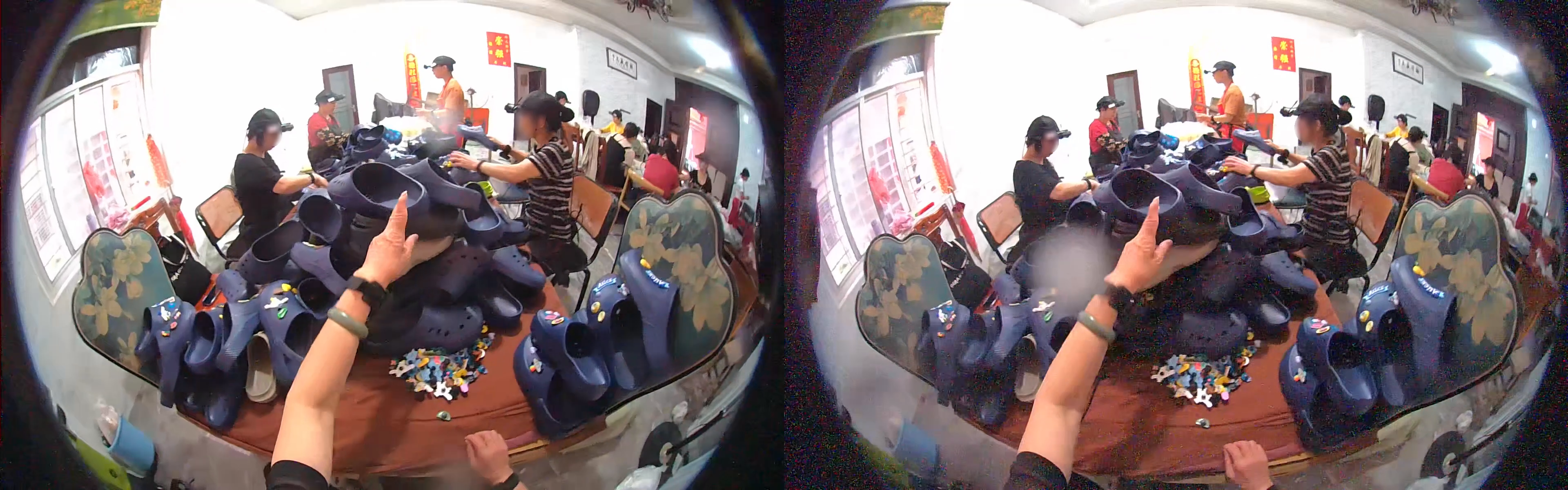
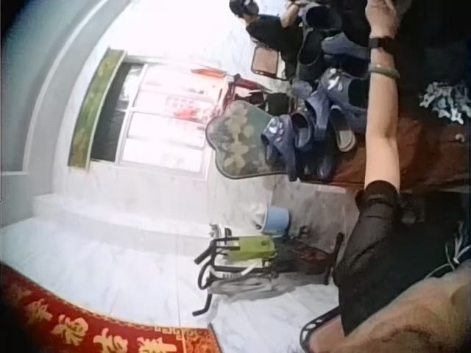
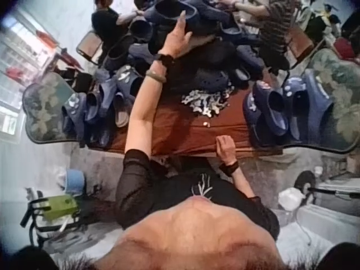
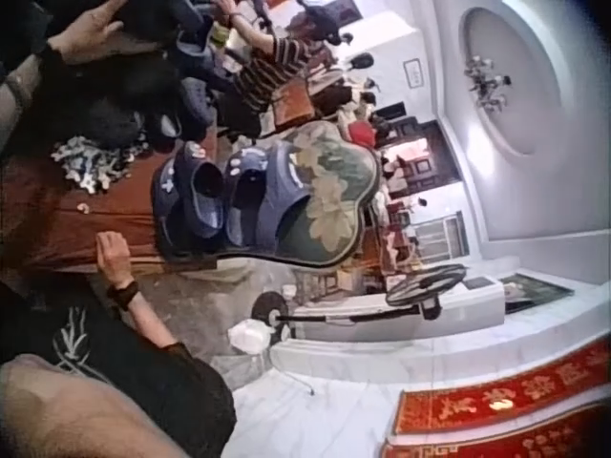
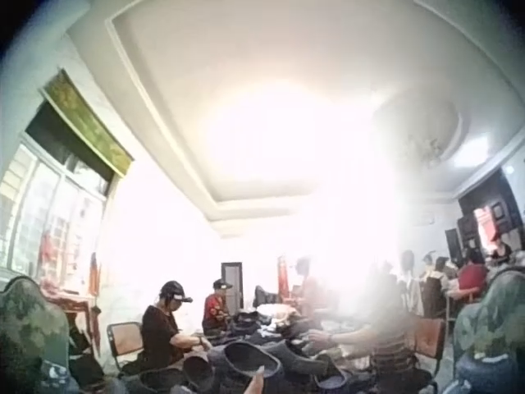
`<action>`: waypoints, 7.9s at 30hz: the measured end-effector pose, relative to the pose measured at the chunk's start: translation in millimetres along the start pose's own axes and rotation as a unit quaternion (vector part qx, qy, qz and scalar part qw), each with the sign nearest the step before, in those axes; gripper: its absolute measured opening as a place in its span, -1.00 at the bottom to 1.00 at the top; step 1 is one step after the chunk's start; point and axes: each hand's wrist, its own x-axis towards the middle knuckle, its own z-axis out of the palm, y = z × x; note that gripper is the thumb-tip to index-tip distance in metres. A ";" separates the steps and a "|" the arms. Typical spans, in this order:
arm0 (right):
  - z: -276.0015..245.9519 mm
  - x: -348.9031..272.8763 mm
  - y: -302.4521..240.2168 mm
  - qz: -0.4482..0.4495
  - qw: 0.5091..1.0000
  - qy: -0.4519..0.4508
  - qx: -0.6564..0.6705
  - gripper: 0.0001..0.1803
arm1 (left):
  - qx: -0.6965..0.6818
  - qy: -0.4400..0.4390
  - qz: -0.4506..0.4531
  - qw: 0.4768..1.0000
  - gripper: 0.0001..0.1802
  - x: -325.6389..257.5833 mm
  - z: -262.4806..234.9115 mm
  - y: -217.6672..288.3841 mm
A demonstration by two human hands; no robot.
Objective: Inserting decorative charms into the holes of foam clog-style footwear.
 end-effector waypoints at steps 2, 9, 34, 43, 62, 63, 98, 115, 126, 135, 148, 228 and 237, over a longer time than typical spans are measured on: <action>0.6 -3.5 -2.2 0.018 1.000 -0.016 -0.001 -0.83 | 0.034 0.008 -0.002 0.999 -0.15 7.8 8.9 1.7; -4.6 -6.4 -3.5 0.032 0.999 -0.016 0.021 -0.87 | 0.088 0.099 0.088 0.987 -0.56 -62.2 -28.0 10.6; 41.0 58.0 8.6 0.095 0.988 -0.086 0.083 -0.76 | 0.063 -0.159 -0.038 0.985 -0.51 -473.0 -161.5 46.5; 42.5 66.9 3.6 0.167 0.969 -0.131 0.130 -0.74 | 0.184 -0.137 -0.126 0.965 -0.42 -449.4 -149.8 61.6; 71.5 136.7 -99.8 -0.084 0.945 -0.053 0.312 -0.76 | 0.199 -0.064 -0.173 0.962 -0.04 -400.4 -50.3 76.4; 75.3 137.9 -101.5 -0.102 0.943 -0.049 0.314 -0.77 | 0.198 -0.064 -0.176 0.962 -0.05 -399.5 -50.8 77.0; 82.5 148.7 -98.9 -0.105 0.950 -0.164 0.243 -0.82 | 0.217 -0.062 -0.190 0.955 -0.04 -396.8 -49.3 79.5; 78.9 127.6 -108.1 -0.106 0.963 -0.127 0.211 -0.84 | 0.219 -0.074 -0.210 0.950 -0.07 -390.8 -50.5 80.5; 86.9 136.7 23.4 -0.054 0.992 -0.092 -0.063 -0.79 | 0.214 -0.069 -0.219 0.949 -0.08 -392.3 -50.3 81.6; 61.5 136.8 10.3 -0.004 1.000 0.000 -0.017 -0.89 | 0.218 -0.074 -0.223 0.947 -0.08 -397.4 -50.8 81.3; 18.0 77.3 -96.7 -0.054 0.988 0.015 0.147 -0.75 | 0.191 -0.038 -0.224 0.955 -0.19 -409.9 -40.1 73.9; 43.5 107.6 -107.3 -0.331 0.929 -0.165 0.021 -0.61 | 0.119 -0.031 -0.238 0.964 -0.42 -392.1 -47.6 70.8; 53.9 95.6 -98.5 -0.255 0.954 -0.060 0.147 -0.69 | 0.003 -0.061 -0.262 0.963 -0.44 -397.9 -53.9 62.6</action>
